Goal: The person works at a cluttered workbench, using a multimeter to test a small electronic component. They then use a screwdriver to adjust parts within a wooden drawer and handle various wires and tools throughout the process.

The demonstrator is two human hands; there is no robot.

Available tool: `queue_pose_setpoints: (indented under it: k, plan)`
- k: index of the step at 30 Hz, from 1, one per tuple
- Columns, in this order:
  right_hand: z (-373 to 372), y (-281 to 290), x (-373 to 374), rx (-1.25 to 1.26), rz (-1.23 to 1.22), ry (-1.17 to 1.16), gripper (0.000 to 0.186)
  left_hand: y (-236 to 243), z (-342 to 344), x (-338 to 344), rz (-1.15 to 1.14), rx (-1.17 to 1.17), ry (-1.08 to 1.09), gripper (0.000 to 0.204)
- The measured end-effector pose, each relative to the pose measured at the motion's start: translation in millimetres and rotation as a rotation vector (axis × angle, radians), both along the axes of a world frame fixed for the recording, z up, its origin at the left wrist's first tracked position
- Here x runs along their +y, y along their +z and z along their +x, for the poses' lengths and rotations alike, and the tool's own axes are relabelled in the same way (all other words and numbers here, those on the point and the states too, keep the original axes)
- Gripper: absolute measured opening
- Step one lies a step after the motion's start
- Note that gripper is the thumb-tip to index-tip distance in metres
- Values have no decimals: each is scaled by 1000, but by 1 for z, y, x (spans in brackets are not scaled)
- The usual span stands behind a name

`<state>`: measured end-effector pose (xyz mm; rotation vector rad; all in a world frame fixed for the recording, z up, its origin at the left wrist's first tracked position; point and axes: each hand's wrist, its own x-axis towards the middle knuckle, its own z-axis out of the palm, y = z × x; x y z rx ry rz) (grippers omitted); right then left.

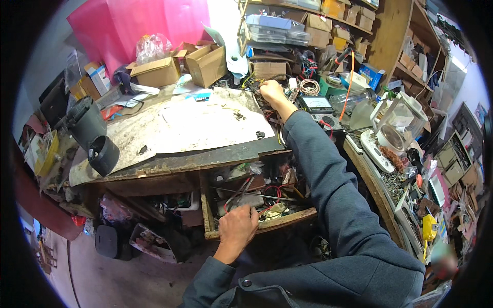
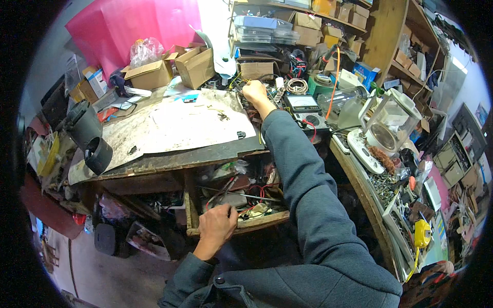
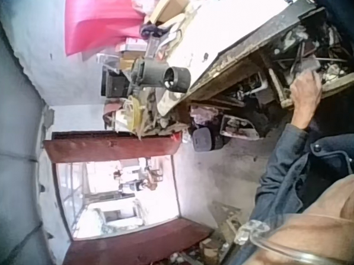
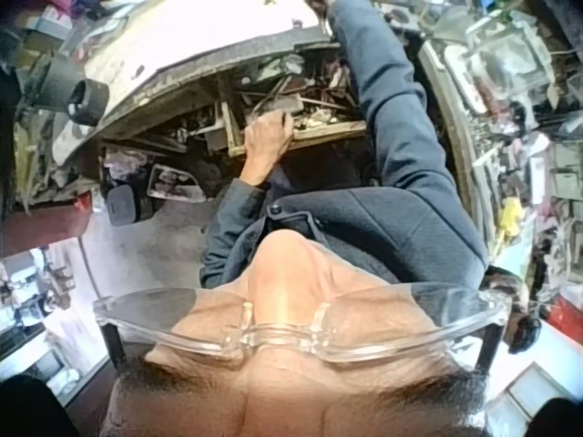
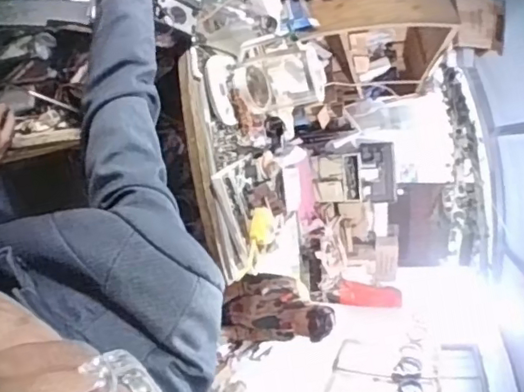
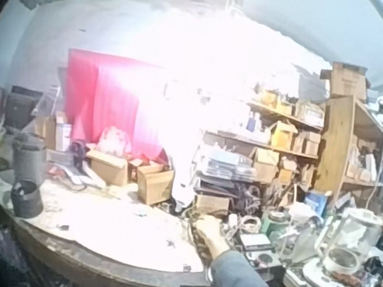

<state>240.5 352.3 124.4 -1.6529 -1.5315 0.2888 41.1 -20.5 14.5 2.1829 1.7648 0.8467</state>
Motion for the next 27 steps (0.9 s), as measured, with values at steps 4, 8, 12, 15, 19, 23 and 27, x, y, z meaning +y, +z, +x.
queue_pose_setpoints:
  k: [4,8,12,15,19,23,27]
  plan:
    - [6,15,-13,117,-91,177,22,-2,-1,-1,8,-4,18,25]
    - [7,10,-25,91,29,357,25,-1,2,0,9,-3,9,24]
    - [2,11,-33,-148,-72,574,34,-2,2,1,16,-9,-5,24]
    - [-18,15,-55,-273,-120,619,37,-2,-1,-1,16,-14,2,24]
    - [-13,8,-64,-275,-124,764,39,-1,1,-2,14,-20,0,24]
    - [-18,-2,-76,-530,27,763,41,2,2,-2,69,21,-7,26]
    - [-23,-5,-81,-505,23,683,40,-2,2,-1,29,-15,12,25]
